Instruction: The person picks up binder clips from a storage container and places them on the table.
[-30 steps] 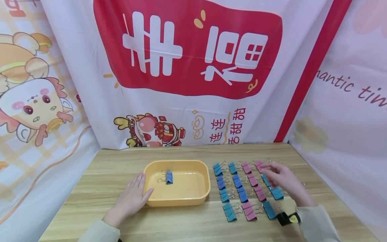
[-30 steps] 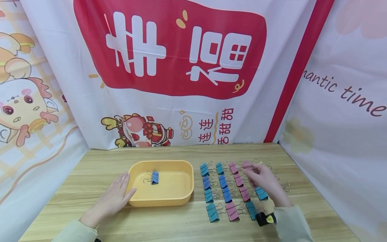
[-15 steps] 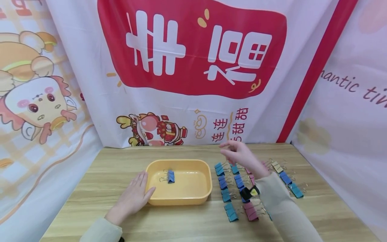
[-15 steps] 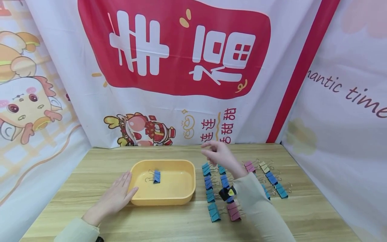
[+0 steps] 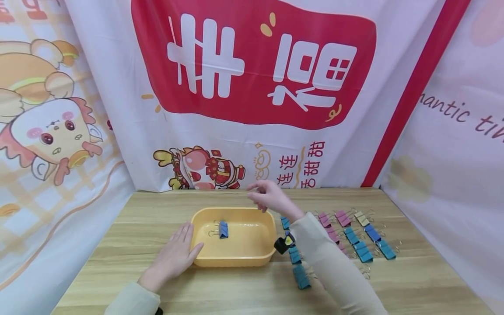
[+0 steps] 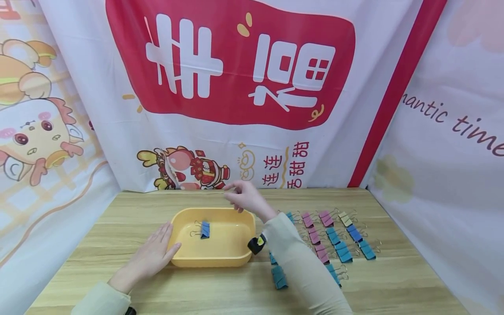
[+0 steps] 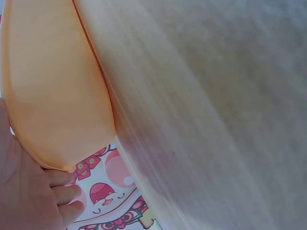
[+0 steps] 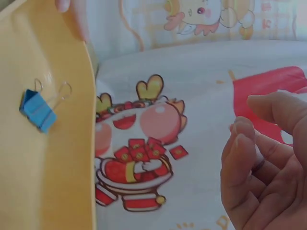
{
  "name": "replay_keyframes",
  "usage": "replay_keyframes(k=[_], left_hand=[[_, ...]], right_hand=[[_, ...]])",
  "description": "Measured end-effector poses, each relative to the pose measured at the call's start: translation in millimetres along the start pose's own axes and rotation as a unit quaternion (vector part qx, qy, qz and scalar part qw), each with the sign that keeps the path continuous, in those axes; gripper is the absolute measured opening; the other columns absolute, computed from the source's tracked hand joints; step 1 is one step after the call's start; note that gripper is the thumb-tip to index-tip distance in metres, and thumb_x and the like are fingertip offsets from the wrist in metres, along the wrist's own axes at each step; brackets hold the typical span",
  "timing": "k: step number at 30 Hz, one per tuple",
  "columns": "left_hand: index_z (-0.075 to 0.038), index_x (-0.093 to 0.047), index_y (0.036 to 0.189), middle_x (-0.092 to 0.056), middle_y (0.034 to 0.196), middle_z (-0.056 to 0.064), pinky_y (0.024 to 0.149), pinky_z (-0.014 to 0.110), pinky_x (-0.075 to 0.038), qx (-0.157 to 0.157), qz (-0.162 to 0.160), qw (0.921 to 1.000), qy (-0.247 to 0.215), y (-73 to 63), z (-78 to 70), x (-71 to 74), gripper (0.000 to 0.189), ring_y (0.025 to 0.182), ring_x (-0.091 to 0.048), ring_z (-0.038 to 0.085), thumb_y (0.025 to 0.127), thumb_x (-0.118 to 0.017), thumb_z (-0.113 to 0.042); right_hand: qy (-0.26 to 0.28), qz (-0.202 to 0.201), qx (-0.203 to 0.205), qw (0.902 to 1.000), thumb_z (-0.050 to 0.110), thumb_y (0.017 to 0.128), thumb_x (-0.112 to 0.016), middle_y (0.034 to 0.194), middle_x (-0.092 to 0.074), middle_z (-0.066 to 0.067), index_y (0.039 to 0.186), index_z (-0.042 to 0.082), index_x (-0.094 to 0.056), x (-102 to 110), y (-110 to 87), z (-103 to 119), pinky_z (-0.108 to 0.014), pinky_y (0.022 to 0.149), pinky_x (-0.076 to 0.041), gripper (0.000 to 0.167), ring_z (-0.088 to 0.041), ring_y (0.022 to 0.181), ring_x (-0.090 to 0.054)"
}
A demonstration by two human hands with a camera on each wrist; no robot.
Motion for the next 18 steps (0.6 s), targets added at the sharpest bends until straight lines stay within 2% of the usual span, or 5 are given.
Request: replay_keyframes(k=[8, 14, 18], left_hand=[[0.015, -0.020, 0.138, -0.015, 0.145, 0.029, 0.106, 0.052, -0.018, -0.004, 0.001, 1.0000, 0.000, 0.1, -1.8, 0.7, 0.070, 0.133, -0.017, 0.042, 0.098, -0.036, -0.041], [0.015, -0.022, 0.138, -0.017, 0.144, 0.029, 0.106, 0.052, -0.018, -0.007, -0.006, 1.0000, -0.001, 0.5, -2.0, 2.0, 0.071, 0.132, -0.018, 0.042, 0.098, -0.036, -0.042], [0.015, -0.021, 0.138, -0.016, 0.145, 0.029, 0.106, 0.052, -0.018, -0.009, -0.002, 1.0000, 0.003, 0.4, -1.3, 0.0, 0.072, 0.132, -0.017, 0.042, 0.098, -0.032, -0.044]], right_hand=[[0.031, 0.023, -0.006, 0.9992, 0.015, 0.088, -0.062, 0.080, -0.058, -0.024, 0.109, 0.005, -0.062, -34, 23.4, -8, -0.025, 0.046, -0.049, 0.023, -0.015, 0.052, -0.052], [0.021, 0.040, -0.015, 0.9989, 0.016, 0.088, -0.063, 0.077, -0.060, -0.013, 0.108, 0.006, -0.063, -54, 34.5, -21, -0.027, 0.047, -0.051, 0.022, -0.016, 0.053, -0.053], [0.004, 0.048, -0.019, 0.9986, 0.019, 0.087, -0.064, 0.081, -0.062, -0.015, 0.109, 0.006, -0.063, -65, 39.1, -28, -0.030, 0.050, -0.052, 0.026, -0.016, 0.054, -0.054]])
Point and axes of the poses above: each hand's wrist, its own y-axis towards the middle knuckle, its own x-axis out of the back of the hand, z = x × y, the point moved 4 cm from there along y, towards the middle knuckle
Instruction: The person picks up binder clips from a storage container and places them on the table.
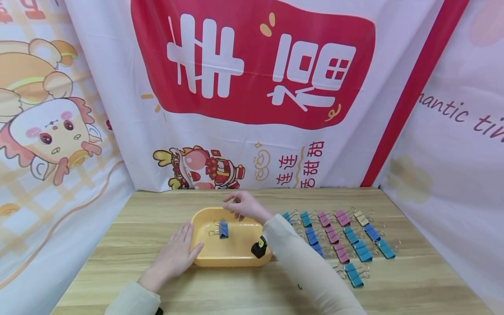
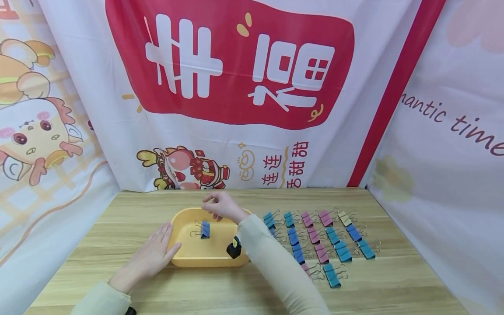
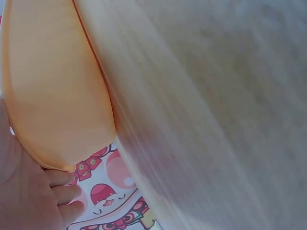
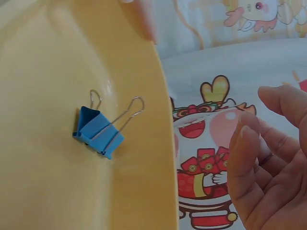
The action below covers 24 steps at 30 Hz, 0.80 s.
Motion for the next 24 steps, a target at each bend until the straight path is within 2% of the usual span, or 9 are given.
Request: replay_keyframes(k=[4, 8, 10, 16, 24], left_hand=[[0.015, -0.021, 0.138, -0.016, 0.145, 0.029, 0.106, 0.052, -0.019, -0.003, -0.001, 1.0000, 0.001, 0.5, -0.3, -0.9, 0.071, 0.132, -0.017, 0.042, 0.098, -0.034, -0.043], [0.015, -0.022, 0.138, -0.017, 0.145, 0.029, 0.106, 0.052, -0.019, -0.003, -0.005, 1.0000, -0.002, 0.4, -0.6, -0.7, 0.069, 0.132, -0.018, 0.042, 0.098, -0.038, -0.040], [0.014, -0.022, 0.138, -0.017, 0.145, 0.029, 0.106, 0.052, -0.019, -0.002, -0.003, 1.0000, -0.001, 0.1, -0.1, -1.8, 0.071, 0.132, -0.018, 0.042, 0.098, -0.035, -0.042], [0.014, -0.022, 0.138, -0.017, 0.145, 0.029, 0.106, 0.052, -0.018, -0.003, -0.005, 1.0000, -0.002, -0.4, 0.6, -3.6, 0.074, 0.132, -0.019, 0.043, 0.098, -0.030, -0.047], [0.015, -0.023, 0.138, -0.017, 0.145, 0.029, 0.106, 0.052, -0.019, -0.004, -0.004, 1.0000, 0.004, 0.2, -0.1, -1.9, 0.073, 0.132, -0.020, 0.042, 0.098, -0.032, -0.045]], right_hand=[[-0.011, -0.003, 0.001, 0.9999, 0.021, 0.087, -0.065, 0.085, -0.062, -0.020, 0.109, 0.007, -0.064, -6, 5.5, -2, -0.030, 0.051, -0.052, 0.026, -0.016, 0.055, -0.055], [-0.011, -0.004, -0.004, 0.9999, 0.019, 0.086, -0.066, 0.079, -0.062, -0.014, 0.106, 0.009, -0.065, -11, 9.3, -1, -0.028, 0.049, -0.051, 0.023, -0.016, 0.054, -0.055], [-0.013, -0.001, -0.005, 0.9999, 0.018, 0.086, -0.066, 0.078, -0.062, -0.014, 0.107, 0.007, -0.065, -15, 11.2, -1, -0.026, 0.047, -0.050, 0.023, -0.016, 0.053, -0.054], [-0.019, 0.025, -0.020, 0.9993, 0.018, 0.087, -0.065, 0.075, -0.061, -0.010, 0.109, 0.003, -0.063, -29, 13.5, -8, -0.027, 0.047, -0.051, 0.027, -0.015, 0.053, -0.055], [-0.013, 0.059, -0.046, 0.9971, 0.019, 0.087, -0.064, 0.081, -0.062, -0.019, 0.111, 0.001, -0.060, -44, 14.3, -15, -0.027, 0.048, -0.051, 0.030, -0.016, 0.054, -0.053]])
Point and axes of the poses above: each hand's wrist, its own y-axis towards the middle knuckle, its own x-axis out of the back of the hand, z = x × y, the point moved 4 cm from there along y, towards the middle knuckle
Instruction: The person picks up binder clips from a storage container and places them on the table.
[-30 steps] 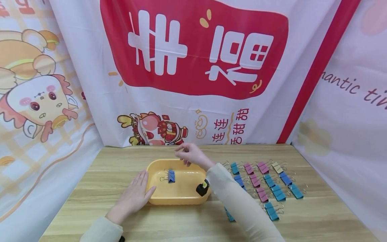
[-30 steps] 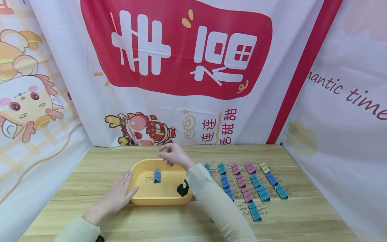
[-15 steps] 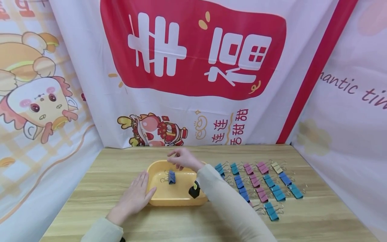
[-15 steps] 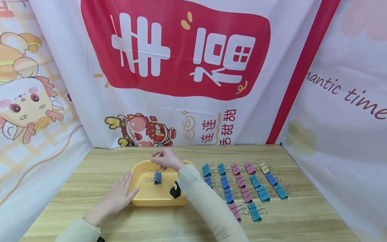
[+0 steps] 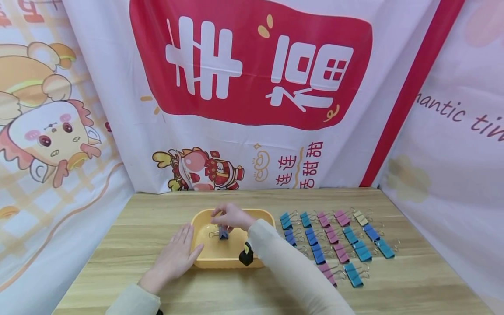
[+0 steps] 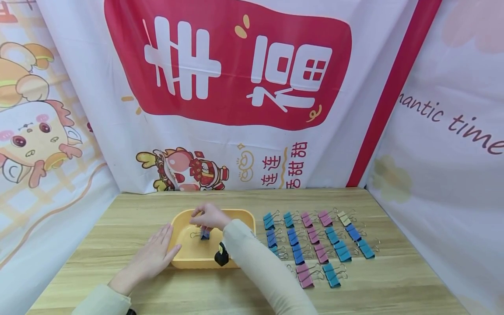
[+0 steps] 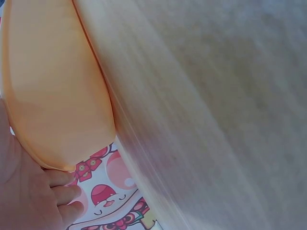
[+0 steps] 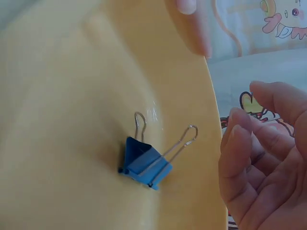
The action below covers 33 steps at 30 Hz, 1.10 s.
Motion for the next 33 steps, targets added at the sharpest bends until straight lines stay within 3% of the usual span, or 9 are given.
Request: replay_keyframes(k=[8, 20, 23, 29, 33], left_hand=[[0.015, -0.022, 0.137, -0.019, 0.144, 0.030, 0.105, 0.053, -0.020, 0.000, -0.006, 1.0000, -0.001, 0.7, -0.1, 0.5, 0.070, 0.131, -0.021, 0.043, 0.098, -0.038, -0.040], [0.016, -0.024, 0.137, -0.020, 0.143, 0.031, 0.106, 0.052, -0.020, -0.002, -0.011, 0.9999, -0.008, -0.2, -0.7, 1.4, 0.068, 0.131, -0.021, 0.043, 0.097, -0.041, -0.036], [0.017, -0.024, 0.136, -0.020, 0.143, 0.031, 0.106, 0.052, -0.020, -0.005, -0.013, 0.9999, -0.005, -0.5, -0.3, 0.7, 0.068, 0.131, -0.021, 0.043, 0.097, -0.041, -0.036], [0.017, -0.025, 0.136, -0.021, 0.143, 0.031, 0.106, 0.052, -0.020, -0.007, -0.015, 0.9999, -0.003, 0.0, 0.4, -1.4, 0.068, 0.131, -0.021, 0.043, 0.097, -0.040, -0.037], [0.017, -0.025, 0.136, -0.022, 0.143, 0.031, 0.106, 0.053, -0.020, -0.007, -0.016, 0.9998, -0.005, 0.2, -0.5, -1.3, 0.069, 0.131, -0.021, 0.043, 0.097, -0.040, -0.037]], right_hand=[[0.022, 0.012, -0.034, 0.9991, 0.017, 0.087, -0.064, 0.083, -0.063, -0.019, 0.122, -0.001, -0.052, -7, -2.4, -3, -0.032, 0.054, -0.053, 0.041, -0.018, 0.056, -0.055], [0.004, 0.024, -0.080, 0.9965, 0.014, 0.083, -0.068, 0.074, -0.063, -0.013, 0.133, -0.003, -0.040, -24, -7.8, -10, -0.023, 0.045, -0.046, 0.060, -0.014, 0.049, -0.051], [0.003, 0.019, -0.083, 0.9963, 0.012, 0.083, -0.068, 0.069, -0.061, -0.011, 0.126, -0.004, -0.046, -27, -7.9, -11, -0.024, 0.044, -0.046, 0.051, -0.015, 0.049, -0.051], [-0.013, 0.005, -0.077, 0.9969, 0.007, 0.083, -0.066, 0.059, -0.056, -0.008, 0.088, 0.004, -0.059, -29, -8.7, -14, -0.024, 0.042, -0.045, 0.009, -0.014, 0.045, -0.050], [-0.019, -0.010, -0.076, 0.9969, 0.005, 0.084, -0.064, 0.057, -0.056, -0.007, 0.079, 0.005, -0.058, -29, -9.0, -17, -0.022, 0.040, -0.044, 0.008, -0.013, 0.043, -0.048]])
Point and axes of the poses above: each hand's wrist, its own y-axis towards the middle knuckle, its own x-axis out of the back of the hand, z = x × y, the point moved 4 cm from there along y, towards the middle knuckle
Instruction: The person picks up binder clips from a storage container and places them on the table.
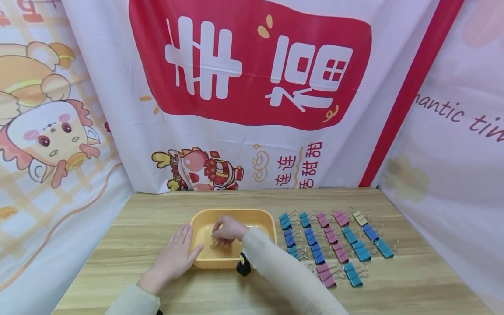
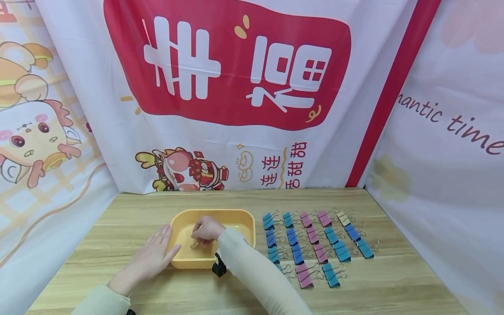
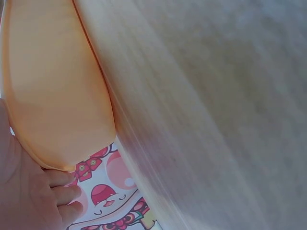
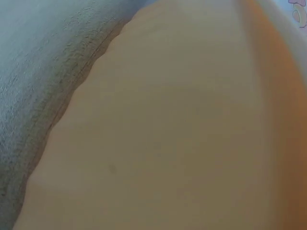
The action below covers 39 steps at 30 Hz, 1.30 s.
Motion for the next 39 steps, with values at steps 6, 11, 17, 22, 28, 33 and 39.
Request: replay_keyframes(k=[6, 11, 17, 22, 28, 33, 39], left_hand=[[0.017, -0.024, 0.136, -0.021, 0.143, 0.031, 0.106, 0.052, -0.020, 0.002, 0.002, 1.0000, 0.004, -0.8, -0.8, 0.8, 0.069, 0.131, -0.021, 0.043, 0.098, -0.039, -0.039], [0.016, -0.023, 0.137, -0.019, 0.144, 0.030, 0.106, 0.052, -0.019, 0.007, 0.008, 0.9999, 0.004, -1.3, -1.3, 0.9, 0.069, 0.132, -0.019, 0.042, 0.098, -0.038, -0.040], [0.015, -0.023, 0.137, -0.018, 0.144, 0.029, 0.106, 0.052, -0.018, 0.012, 0.010, 0.9999, 0.001, -1.3, -1.4, 1.7, 0.069, 0.132, -0.019, 0.042, 0.098, -0.039, -0.039], [0.015, -0.023, 0.138, -0.018, 0.144, 0.029, 0.106, 0.052, -0.018, 0.013, 0.010, 0.9999, 0.000, -0.7, -0.8, 2.1, 0.069, 0.132, -0.019, 0.042, 0.098, -0.039, -0.039], [0.016, -0.024, 0.136, -0.020, 0.143, 0.031, 0.107, 0.052, -0.018, 0.002, 0.004, 1.0000, 0.003, -0.8, 0.2, 0.8, 0.069, 0.131, -0.020, 0.043, 0.097, -0.040, -0.037], [0.017, -0.025, 0.136, -0.021, 0.143, 0.031, 0.107, 0.052, -0.018, -0.002, -0.004, 1.0000, 0.007, -0.8, 1.0, 1.1, 0.069, 0.131, -0.021, 0.043, 0.098, -0.039, -0.039], [0.017, -0.025, 0.136, -0.021, 0.143, 0.030, 0.107, 0.051, -0.019, 0.000, -0.003, 1.0000, 0.005, -1.3, 1.1, 1.0, 0.069, 0.131, -0.021, 0.042, 0.098, -0.039, -0.038]], right_hand=[[0.012, -0.010, 0.010, 0.9998, 0.007, 0.087, -0.062, 0.060, -0.060, -0.010, 0.083, 0.003, -0.059, 7, -2.5, 0, -0.023, 0.042, -0.047, 0.006, -0.012, 0.044, -0.049], [0.048, -0.005, 0.024, 0.9986, 0.008, 0.089, -0.060, 0.066, -0.062, -0.013, 0.090, 0.001, -0.059, 20, -11.3, 3, -0.028, 0.048, -0.052, 0.007, -0.015, 0.047, -0.052], [0.068, -0.009, 0.046, 0.9966, 0.015, 0.091, -0.059, 0.070, -0.062, -0.011, 0.093, 0.003, -0.059, 38, -27.3, 4, -0.029, 0.051, -0.053, 0.012, -0.017, 0.055, -0.057], [0.120, -0.016, 0.052, 0.9912, 0.019, 0.091, -0.059, 0.071, -0.063, -0.012, 0.095, 0.003, -0.058, 52, -41.6, -5, -0.026, 0.050, -0.052, 0.016, -0.016, 0.056, -0.056], [0.201, -0.019, 0.076, 0.9765, 0.019, 0.093, -0.055, 0.070, -0.059, -0.009, 0.100, -0.003, -0.054, 73, -67.5, -18, -0.023, 0.050, -0.049, 0.023, -0.013, 0.056, -0.053], [0.227, -0.041, 0.088, 0.9690, 0.021, 0.093, -0.054, 0.069, -0.058, -0.007, 0.101, -0.006, -0.051, 95, -90.8, -29, -0.022, 0.050, -0.047, 0.028, -0.012, 0.055, -0.051], [0.231, -0.086, 0.098, 0.9641, 0.021, 0.095, -0.052, 0.069, -0.056, -0.008, 0.103, -0.009, -0.050, 131, -124.6, -54, -0.024, 0.052, -0.048, 0.031, -0.013, 0.057, -0.051]])
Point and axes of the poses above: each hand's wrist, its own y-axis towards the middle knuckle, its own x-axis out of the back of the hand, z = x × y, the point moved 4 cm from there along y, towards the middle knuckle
